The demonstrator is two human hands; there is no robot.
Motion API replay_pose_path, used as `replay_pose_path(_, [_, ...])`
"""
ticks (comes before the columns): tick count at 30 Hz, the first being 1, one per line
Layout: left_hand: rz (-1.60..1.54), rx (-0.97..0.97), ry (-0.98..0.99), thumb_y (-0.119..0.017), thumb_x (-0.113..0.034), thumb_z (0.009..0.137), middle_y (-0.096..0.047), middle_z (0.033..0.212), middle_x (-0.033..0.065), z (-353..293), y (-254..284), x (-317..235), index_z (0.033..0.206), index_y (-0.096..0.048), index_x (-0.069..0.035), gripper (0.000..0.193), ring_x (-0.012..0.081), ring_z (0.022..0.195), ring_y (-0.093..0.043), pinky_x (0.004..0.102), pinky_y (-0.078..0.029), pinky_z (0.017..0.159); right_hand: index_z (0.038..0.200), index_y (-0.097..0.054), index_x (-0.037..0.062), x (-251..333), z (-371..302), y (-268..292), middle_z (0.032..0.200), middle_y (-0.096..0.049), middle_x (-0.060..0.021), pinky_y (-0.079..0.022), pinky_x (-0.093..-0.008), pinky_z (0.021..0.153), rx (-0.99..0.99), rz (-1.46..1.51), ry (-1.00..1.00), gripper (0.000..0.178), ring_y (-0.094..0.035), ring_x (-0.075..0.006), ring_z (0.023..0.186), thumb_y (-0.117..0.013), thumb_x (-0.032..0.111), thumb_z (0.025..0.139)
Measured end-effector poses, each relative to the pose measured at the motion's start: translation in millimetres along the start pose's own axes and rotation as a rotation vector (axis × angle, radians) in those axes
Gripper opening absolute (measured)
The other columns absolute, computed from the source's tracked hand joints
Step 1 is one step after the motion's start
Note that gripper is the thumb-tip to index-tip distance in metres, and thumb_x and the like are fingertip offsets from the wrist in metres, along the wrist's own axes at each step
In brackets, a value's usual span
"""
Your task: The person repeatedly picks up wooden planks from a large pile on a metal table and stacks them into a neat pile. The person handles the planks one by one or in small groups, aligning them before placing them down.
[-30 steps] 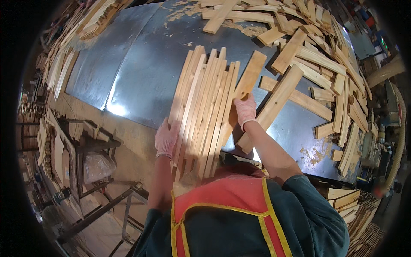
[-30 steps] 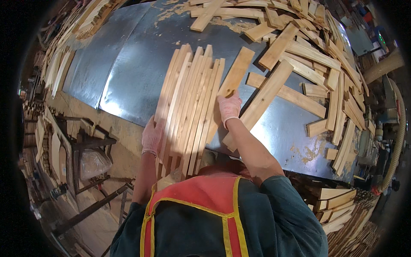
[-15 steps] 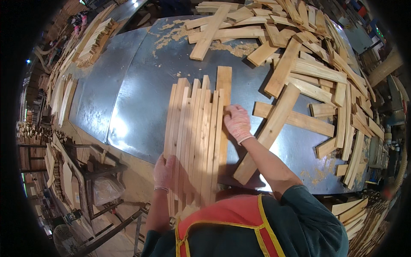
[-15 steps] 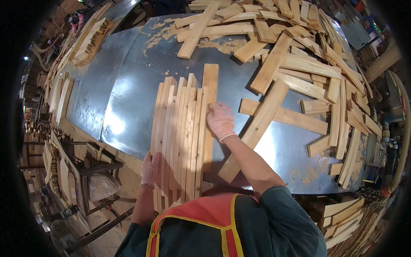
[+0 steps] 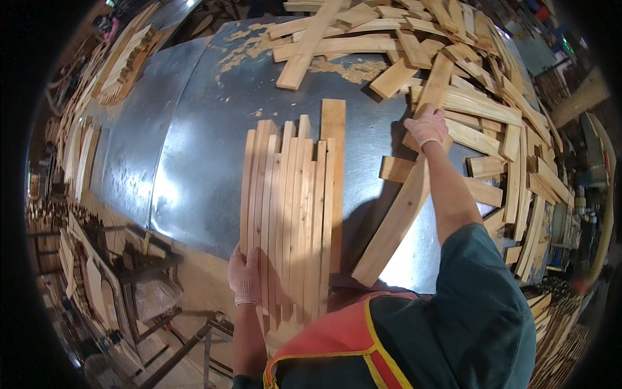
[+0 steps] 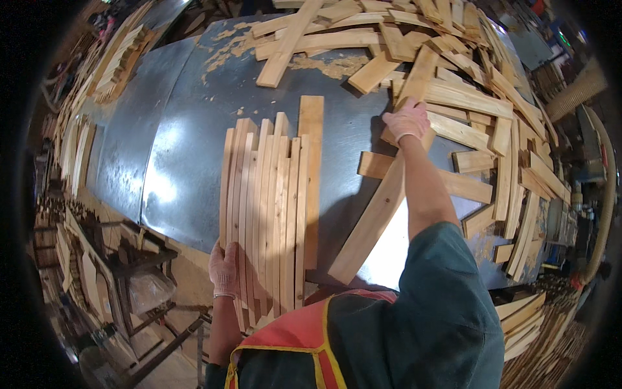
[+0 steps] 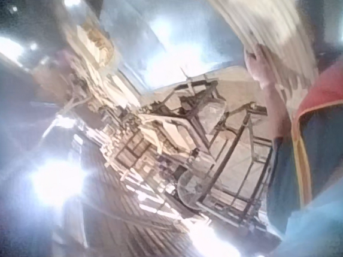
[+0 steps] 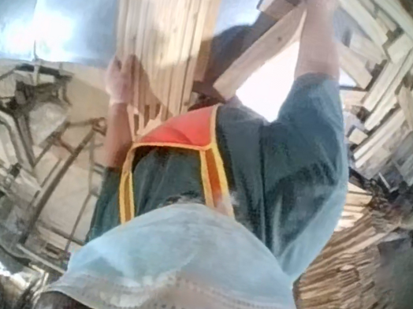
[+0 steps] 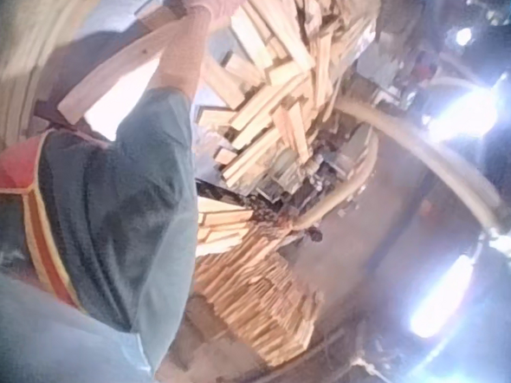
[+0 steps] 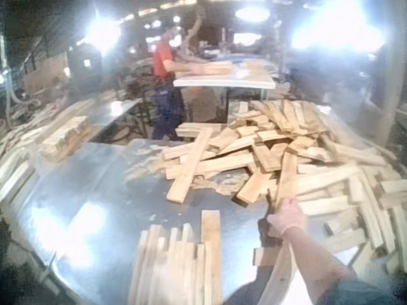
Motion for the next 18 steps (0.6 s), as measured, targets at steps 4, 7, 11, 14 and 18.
replay_pose_path(4, [-0.020, -0.010, -0.015, -0.068, -0.045, 0.097, -0.072, 0.121, 0.0190, 3, -4, 16, 0.143, -0.062, -0.004, 0.062, 0.0362, 0.110, -0.068, 0.0449, -0.052, 0.097, 0.139, -0.054, 0.0080, -18, -14, -9, 0.117, -0.062, -0.0138, -0.058, -0.0377, 0.084, 0.292, 1.156, -0.052, 0.060, -0.066, -0.0248, 0.101, -0.070, 0.017, 0.081])
replay_pose_path(7, [-0.039, -0.007, 0.007, -0.068, -0.047, 0.097, -0.071, 0.123, 0.0195, 1, -4, 24, 0.142, -0.063, -0.004, 0.062, 0.0372, 0.114, -0.066, 0.0452, -0.052, 0.099, 0.145, -0.048, 0.0062, -13, -113, 24, 0.102, -0.061, -0.0075, -0.058, -0.0309, 0.076, 0.434, 1.557, -0.033, 0.065, -0.064, -0.0188, 0.087, -0.058, 0.005, 0.081])
replay_pose_path(11, [-0.072, -0.013, -0.037, -0.068, -0.049, 0.096, -0.072, 0.119, 0.0201, 0, -5, 17, 0.142, -0.063, -0.004, 0.064, 0.0384, 0.111, -0.067, 0.0451, -0.052, 0.097, 0.161, -0.032, 0.0071, -14, -278, 4, 0.109, -0.062, -0.0091, -0.059, -0.0325, 0.079, 0.684, 1.666, 0.065, 0.086, -0.064, -0.0198, 0.093, -0.060, 0.007, 0.080])
replay_pose_path(14, [-0.012, 0.047, -0.130, -0.068, -0.050, 0.096, -0.073, 0.117, 0.0196, -1, -12, 22, 0.138, -0.065, -0.005, 0.061, 0.0387, 0.110, -0.068, 0.0448, -0.052, 0.096, 0.171, -0.005, 0.0084, -48, -378, -85, 0.156, -0.045, -0.0302, -0.055, -0.0439, 0.103, 0.944, 0.532, 0.451, 0.110, -0.062, -0.0384, 0.124, -0.075, 0.030, 0.089])
replay_pose_path(18, [0.092, 0.135, -0.141, -0.071, -0.052, 0.095, -0.074, 0.115, 0.0191, 8, 6, 10, 0.133, -0.066, -0.005, 0.061, 0.0367, 0.108, -0.069, 0.0446, -0.053, 0.094, 0.166, -0.014, -0.0007, 25, -357, -24, 0.164, -0.037, -0.0311, -0.035, -0.0421, 0.123, 1.309, 0.514, 0.667, 0.119, -0.044, -0.0401, 0.149, -0.079, 0.058, 0.085])
Point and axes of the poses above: each hand's wrist, its own z-axis towards the middle knuckle, its own y-axis out of the back of the hand, x = y × z, the point moved 6 cm from there along z, towards the middle knuckle
